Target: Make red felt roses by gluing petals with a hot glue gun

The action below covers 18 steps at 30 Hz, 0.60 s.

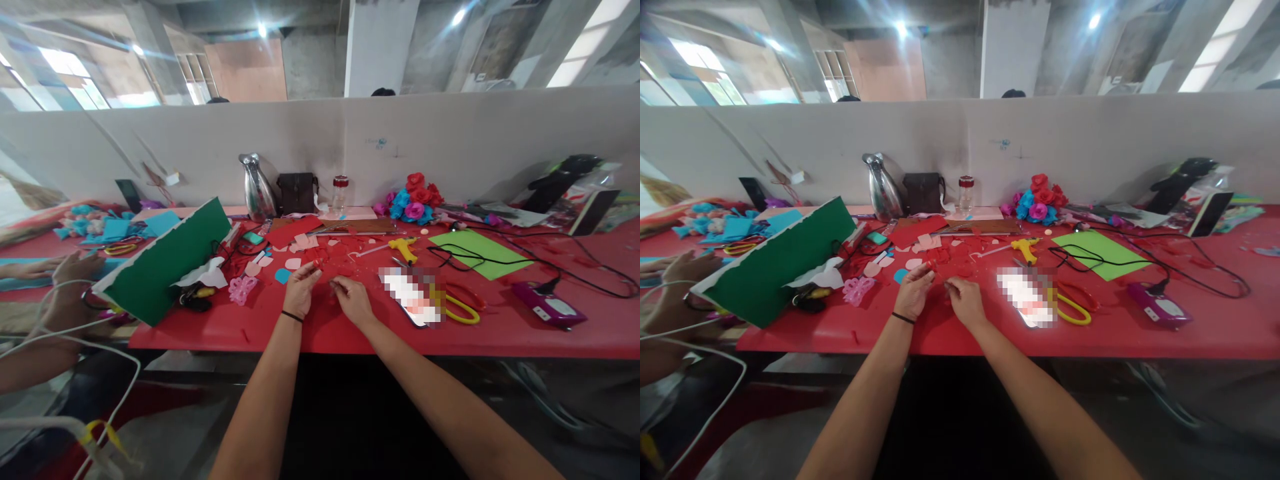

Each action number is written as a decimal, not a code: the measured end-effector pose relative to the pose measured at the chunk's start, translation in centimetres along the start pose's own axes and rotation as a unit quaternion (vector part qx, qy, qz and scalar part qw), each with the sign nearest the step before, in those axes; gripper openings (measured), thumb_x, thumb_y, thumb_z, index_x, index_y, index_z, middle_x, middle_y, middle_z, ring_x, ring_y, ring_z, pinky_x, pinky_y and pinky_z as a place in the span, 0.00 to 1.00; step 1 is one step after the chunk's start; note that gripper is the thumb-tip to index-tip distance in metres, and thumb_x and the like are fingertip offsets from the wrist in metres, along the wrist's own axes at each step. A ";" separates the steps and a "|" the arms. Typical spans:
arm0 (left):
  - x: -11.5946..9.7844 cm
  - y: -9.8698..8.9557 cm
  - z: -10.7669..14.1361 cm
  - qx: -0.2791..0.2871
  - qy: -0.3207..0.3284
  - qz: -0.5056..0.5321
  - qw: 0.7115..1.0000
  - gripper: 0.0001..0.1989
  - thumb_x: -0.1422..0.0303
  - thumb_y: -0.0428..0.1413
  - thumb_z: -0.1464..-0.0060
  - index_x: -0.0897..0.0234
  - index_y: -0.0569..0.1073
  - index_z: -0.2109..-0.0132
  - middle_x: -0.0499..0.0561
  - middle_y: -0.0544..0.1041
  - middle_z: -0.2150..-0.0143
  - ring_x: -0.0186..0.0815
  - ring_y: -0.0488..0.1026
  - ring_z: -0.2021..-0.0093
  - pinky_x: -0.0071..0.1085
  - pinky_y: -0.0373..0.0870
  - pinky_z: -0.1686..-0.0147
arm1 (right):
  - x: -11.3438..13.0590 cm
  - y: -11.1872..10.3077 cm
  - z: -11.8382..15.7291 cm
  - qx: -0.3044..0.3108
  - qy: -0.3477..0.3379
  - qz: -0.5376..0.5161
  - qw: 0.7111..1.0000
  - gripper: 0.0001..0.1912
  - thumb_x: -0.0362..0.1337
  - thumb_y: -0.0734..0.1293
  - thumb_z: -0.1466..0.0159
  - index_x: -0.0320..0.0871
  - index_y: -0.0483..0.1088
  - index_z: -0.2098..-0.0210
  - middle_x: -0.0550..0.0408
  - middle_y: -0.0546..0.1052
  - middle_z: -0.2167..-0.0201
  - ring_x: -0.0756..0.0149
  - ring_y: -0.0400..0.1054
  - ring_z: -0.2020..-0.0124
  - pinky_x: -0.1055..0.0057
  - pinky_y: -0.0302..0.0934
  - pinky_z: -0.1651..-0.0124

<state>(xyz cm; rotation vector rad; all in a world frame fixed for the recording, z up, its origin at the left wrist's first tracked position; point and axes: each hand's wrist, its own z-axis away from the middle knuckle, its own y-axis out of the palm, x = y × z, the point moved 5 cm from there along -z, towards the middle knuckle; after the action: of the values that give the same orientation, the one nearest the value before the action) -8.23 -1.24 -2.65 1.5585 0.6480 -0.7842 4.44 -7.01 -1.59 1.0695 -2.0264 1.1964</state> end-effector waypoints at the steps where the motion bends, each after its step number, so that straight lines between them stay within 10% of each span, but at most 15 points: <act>1: -0.1 0.0 0.0 0.003 0.002 0.001 1.000 0.16 0.77 0.67 0.70 0.64 0.79 0.67 0.48 0.79 0.68 0.30 0.73 0.66 0.27 0.67 0.61 | 0.0 0.0 0.0 0.001 0.001 0.001 1.000 0.12 0.36 0.59 0.36 0.45 0.73 0.69 0.56 0.77 0.78 0.64 0.70 0.75 0.70 0.62 0.66; 18: -0.3 -0.5 -0.2 -0.004 0.013 0.029 0.999 0.13 0.75 0.63 0.62 0.61 0.79 0.64 0.49 0.79 0.61 0.28 0.72 0.68 0.27 0.65 0.62 | -0.3 0.1 0.1 0.000 0.006 0.009 1.000 0.13 0.40 0.59 0.35 0.45 0.73 0.68 0.55 0.77 0.77 0.64 0.70 0.73 0.70 0.61 0.65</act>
<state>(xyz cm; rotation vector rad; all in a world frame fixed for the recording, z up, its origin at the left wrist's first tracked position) -8.82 -0.92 -2.70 1.5764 0.6223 -0.7186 4.49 -6.94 -1.89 1.0433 -2.0309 1.2085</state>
